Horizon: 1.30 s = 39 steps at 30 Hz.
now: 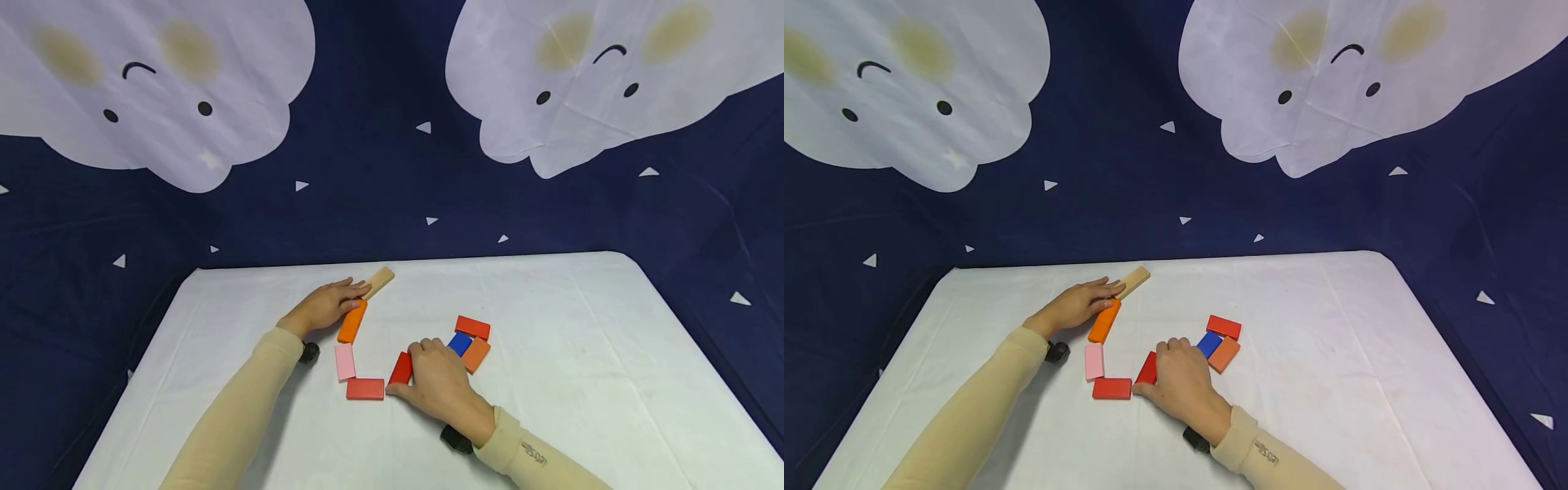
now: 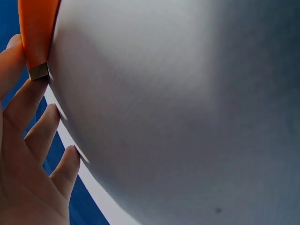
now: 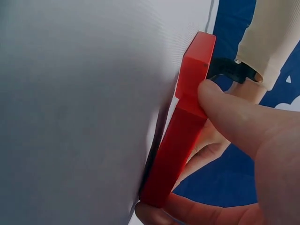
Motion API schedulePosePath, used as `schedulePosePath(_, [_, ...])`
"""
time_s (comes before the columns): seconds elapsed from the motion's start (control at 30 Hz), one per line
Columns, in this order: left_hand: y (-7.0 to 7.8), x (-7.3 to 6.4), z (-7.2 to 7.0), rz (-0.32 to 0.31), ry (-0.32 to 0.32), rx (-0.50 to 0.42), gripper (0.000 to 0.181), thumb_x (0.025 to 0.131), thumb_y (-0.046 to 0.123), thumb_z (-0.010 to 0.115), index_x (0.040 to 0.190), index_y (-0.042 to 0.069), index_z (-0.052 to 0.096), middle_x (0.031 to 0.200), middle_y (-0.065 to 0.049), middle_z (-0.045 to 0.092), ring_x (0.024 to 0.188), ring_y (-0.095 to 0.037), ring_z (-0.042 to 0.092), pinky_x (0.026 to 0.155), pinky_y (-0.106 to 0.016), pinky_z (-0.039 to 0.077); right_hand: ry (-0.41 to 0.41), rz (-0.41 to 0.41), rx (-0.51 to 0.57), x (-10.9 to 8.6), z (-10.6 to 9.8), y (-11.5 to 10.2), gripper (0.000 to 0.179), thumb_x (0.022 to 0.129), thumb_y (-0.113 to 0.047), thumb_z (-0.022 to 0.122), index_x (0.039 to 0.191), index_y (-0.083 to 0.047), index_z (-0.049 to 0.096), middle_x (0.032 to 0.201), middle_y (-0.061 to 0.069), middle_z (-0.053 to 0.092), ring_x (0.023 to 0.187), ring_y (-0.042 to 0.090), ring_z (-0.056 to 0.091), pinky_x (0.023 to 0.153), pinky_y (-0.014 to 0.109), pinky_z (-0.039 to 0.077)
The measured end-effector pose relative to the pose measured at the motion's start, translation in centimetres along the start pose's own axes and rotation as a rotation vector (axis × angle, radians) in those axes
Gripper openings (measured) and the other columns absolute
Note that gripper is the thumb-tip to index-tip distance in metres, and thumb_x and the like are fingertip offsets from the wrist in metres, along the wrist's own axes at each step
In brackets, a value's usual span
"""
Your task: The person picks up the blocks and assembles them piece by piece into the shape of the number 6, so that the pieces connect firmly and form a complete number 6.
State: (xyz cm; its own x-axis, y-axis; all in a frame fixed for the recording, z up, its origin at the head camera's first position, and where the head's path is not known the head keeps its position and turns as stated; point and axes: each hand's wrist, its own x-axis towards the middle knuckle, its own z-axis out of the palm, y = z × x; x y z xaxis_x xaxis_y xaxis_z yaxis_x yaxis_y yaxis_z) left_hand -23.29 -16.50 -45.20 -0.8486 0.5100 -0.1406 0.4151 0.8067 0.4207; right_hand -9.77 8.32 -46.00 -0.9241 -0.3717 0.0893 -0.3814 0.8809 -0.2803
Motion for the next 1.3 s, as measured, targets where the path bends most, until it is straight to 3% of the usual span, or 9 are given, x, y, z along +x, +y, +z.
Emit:
schedulePosePath(0.23, [0.0, 0.1, 0.1, 0.005, -0.001, 0.006, 0.047, 0.106, 0.032, 0.051, 0.153, 0.023, 0.045, 0.159, -0.002, 0.039, 0.148, -0.033, 0.032, 0.118, -0.058, 0.025, 0.003, -0.045, -0.037, -0.2, -0.2, 0.0, 0.078, 0.071, -0.066, 0.081, 0.11, 0.0, 0.069, 0.082, 0.004, 0.06, 0.074, 0.018, 0.05, 0.06, 0.028, 0.042])
schedulePosePath(0.47, [0.0, 0.0, 0.0, 0.013, 0.004, 0.01, 0.047, 0.106, 0.031, 0.051, 0.153, 0.022, 0.045, 0.158, -0.003, 0.04, 0.147, -0.034, 0.033, 0.118, -0.058, 0.026, -0.051, -0.079, -0.004, -0.5, -0.5, 0.4, 0.074, 0.069, -0.055, 0.088, 0.122, -0.007, 0.07, 0.093, 0.006, 0.062, 0.084, 0.02, 0.053, 0.067, 0.032, 0.046])
schedulePosePath(0.6, [0.1, 0.0, 0.0, 0.014, 0.005, 0.008, 0.047, 0.106, 0.031, 0.051, 0.153, 0.022, 0.045, 0.158, -0.002, 0.04, 0.147, -0.034, 0.033, 0.118, -0.058, 0.026, -0.059, -0.084, 0.0, -0.5, -0.5, 0.4, 0.07, 0.069, -0.051, 0.089, 0.121, -0.008, 0.07, 0.092, 0.005, 0.061, 0.083, 0.02, 0.052, 0.066, 0.032, 0.045])
schedulePosePath(1.03, [0.0, 0.1, 0.2, 0.019, 0.009, 0.008, 0.047, 0.106, 0.031, 0.051, 0.152, 0.022, 0.046, 0.158, -0.005, 0.04, 0.146, -0.036, 0.034, 0.117, -0.058, 0.028, -0.037, -0.07, -0.014, -0.7, -0.4, 0.2, 0.074, 0.065, -0.059, 0.089, 0.114, -0.006, 0.07, 0.089, 0.005, 0.063, 0.079, 0.02, 0.053, 0.063, 0.031, 0.044])
schedulePosePath(1.3, [0.1, 0.0, 0.1, 0.003, 0.007, 0.008, 0.047, 0.106, 0.032, 0.051, 0.152, 0.023, 0.046, 0.158, -0.005, 0.04, 0.146, -0.036, 0.034, 0.117, -0.058, 0.027, -0.017, -0.063, 0.028, -1.1, -1.0, 0.7, 0.078, 0.065, -0.059, 0.089, 0.119, -0.006, 0.069, 0.095, 0.006, 0.065, 0.084, 0.021, 0.055, 0.067, 0.033, 0.047])
